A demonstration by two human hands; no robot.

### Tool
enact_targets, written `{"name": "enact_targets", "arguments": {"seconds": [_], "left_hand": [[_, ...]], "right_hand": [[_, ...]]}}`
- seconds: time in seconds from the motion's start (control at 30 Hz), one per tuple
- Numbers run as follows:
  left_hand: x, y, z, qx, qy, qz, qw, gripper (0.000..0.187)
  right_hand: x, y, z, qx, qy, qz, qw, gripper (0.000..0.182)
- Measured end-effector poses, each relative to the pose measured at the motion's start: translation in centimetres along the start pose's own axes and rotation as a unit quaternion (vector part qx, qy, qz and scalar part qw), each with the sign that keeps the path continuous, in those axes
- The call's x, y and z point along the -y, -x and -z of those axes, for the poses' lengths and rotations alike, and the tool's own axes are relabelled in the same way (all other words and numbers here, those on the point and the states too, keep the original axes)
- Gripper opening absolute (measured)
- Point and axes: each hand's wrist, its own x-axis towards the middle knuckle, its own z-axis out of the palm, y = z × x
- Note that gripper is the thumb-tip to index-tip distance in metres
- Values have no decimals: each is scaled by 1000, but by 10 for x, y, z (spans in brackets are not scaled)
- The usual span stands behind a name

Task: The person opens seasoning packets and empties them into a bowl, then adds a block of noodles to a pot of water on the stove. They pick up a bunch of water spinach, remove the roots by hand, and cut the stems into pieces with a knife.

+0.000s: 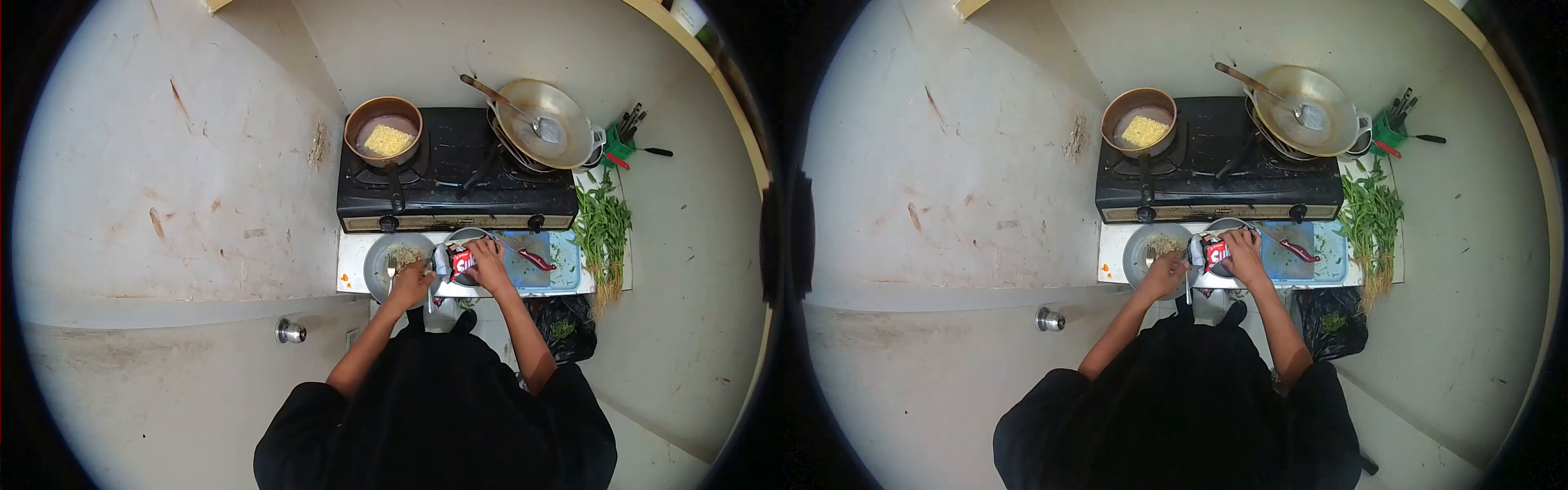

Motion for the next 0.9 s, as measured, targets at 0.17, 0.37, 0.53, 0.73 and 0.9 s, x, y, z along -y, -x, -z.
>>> {"name": "enact_targets", "arguments": {"seconds": [0.17,0.37,0.53,0.73,0.9], "left_hand": [[-3,4,-28,-24,47,3,999,49],[-43,12,-18,-77,108,-65,989,42],[-96,22,3,-52,168,-105,979,32],[-138,11,-25,38,186,-221,957,18],[-175,8,-76,143,121,-270,945,15]], "right_hand": [[0,9,5,-35,-30,4,999,57],[15,22,27,-102,-114,-46,987,55],[15,51,45,-191,-194,-108,956,58],[-4,115,50,-313,-231,-188,902,52],[-16,183,52,-372,-211,-312,848,51]]}}
